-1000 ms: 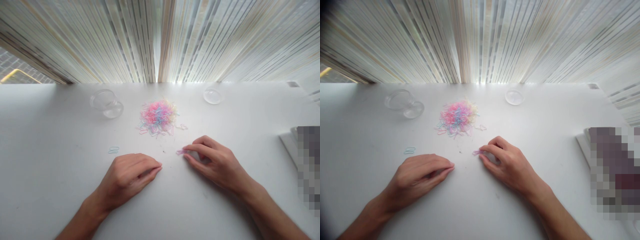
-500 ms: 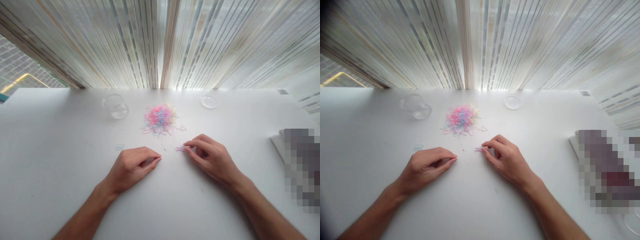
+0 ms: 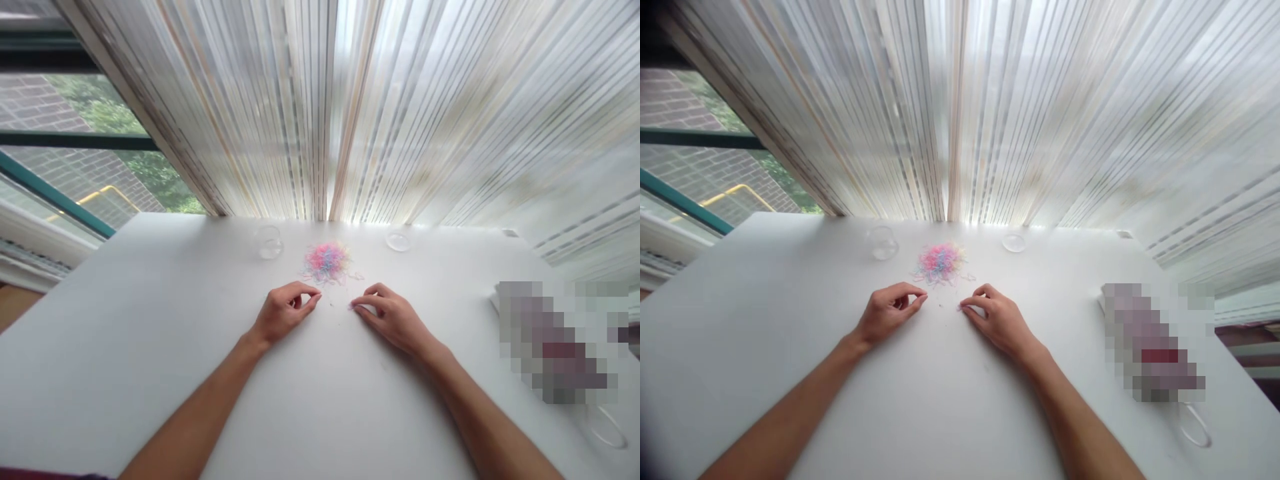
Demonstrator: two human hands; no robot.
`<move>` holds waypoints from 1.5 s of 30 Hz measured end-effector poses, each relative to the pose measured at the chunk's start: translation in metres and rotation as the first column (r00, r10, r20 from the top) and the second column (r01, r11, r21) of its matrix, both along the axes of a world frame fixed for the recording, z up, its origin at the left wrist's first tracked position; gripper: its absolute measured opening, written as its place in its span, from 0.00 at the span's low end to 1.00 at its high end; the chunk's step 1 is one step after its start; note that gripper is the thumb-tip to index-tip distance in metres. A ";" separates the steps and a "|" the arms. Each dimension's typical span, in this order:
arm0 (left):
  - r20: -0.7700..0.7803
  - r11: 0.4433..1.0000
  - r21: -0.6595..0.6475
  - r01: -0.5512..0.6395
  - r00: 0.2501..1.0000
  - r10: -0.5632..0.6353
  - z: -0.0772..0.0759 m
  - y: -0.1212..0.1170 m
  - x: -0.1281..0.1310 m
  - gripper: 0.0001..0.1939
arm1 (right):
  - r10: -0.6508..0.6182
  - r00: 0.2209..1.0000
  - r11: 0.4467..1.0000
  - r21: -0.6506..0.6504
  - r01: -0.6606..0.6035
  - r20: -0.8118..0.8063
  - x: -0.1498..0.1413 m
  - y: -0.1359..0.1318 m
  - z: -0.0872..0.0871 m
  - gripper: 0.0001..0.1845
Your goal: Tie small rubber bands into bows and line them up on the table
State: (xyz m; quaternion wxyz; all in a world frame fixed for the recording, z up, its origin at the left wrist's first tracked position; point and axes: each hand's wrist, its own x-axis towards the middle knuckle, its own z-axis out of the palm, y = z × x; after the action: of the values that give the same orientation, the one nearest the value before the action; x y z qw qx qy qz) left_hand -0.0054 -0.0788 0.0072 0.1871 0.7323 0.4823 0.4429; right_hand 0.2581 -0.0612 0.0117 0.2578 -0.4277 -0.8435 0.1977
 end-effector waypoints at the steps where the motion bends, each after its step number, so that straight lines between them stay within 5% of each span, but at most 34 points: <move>1: 0.041 0.999 -0.007 -0.046 0.998 0.047 0.001 0.003 0.000 0.06 | -0.007 1.000 1.000 -0.004 0.007 -0.007 0.000 0.000 0.000 0.09; 5: 0.193 0.978 -0.027 -0.206 0.959 0.207 0.021 0.024 -0.004 0.10 | -0.025 1.000 0.999 -0.042 0.025 -0.017 -0.001 0.000 -0.002 0.08; 9: 0.368 0.959 0.010 -0.284 0.893 0.260 0.069 0.057 -0.006 0.15 | -0.052 0.998 0.995 -0.088 0.049 -0.034 -0.002 0.000 -0.003 0.08; 12: 0.404 0.979 0.034 -0.201 0.899 0.171 0.104 0.081 -0.004 0.20 | -0.040 0.997 0.994 -0.107 0.034 -0.062 -0.002 0.001 -0.002 0.09; 14: 0.283 0.996 0.008 -0.084 0.956 0.078 0.114 0.094 0.000 0.23 | -0.038 0.995 0.993 -0.116 0.028 -0.088 -0.001 0.001 -0.001 0.11; 17: 0.126 0.997 -0.066 0.030 0.992 -0.022 0.106 0.103 0.008 0.19 | -0.048 0.990 0.992 -0.120 0.032 -0.133 0.000 0.003 -0.001 0.14; 20: -0.059 0.983 -0.152 0.103 0.992 -0.113 0.082 0.103 0.014 0.09 | -0.057 0.983 0.992 -0.120 0.036 -0.175 0.001 0.004 -0.003 0.14; 26: -0.289 0.983 -0.180 0.047 0.952 -0.099 0.047 0.100 0.007 0.15 | -0.072 0.971 0.993 -0.110 0.048 -0.229 0.002 0.007 -0.005 0.14; 34: -0.393 0.987 -0.103 0.127 0.906 -0.158 0.040 0.101 0.020 0.22 | -0.126 0.958 0.988 -0.120 0.098 -0.259 0.002 0.009 -0.005 0.15; 40: -0.430 0.987 -0.079 0.137 0.889 -0.158 0.031 0.103 0.026 0.09 | -0.134 0.954 0.986 -0.134 0.101 -0.266 0.002 0.008 -0.004 0.14; 45: -0.409 0.992 -0.083 0.094 0.905 -0.120 0.036 0.108 0.012 0.08 | -0.141 0.949 0.983 -0.153 0.100 -0.281 0.002 0.008 -0.003 0.13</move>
State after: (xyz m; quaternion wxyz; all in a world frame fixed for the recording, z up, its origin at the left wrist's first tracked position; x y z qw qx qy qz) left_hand 0.0062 0.0290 0.0433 0.1273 0.8285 0.4835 0.2521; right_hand 0.2604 -0.0530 0.0090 0.3606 -0.4615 -0.7531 0.2996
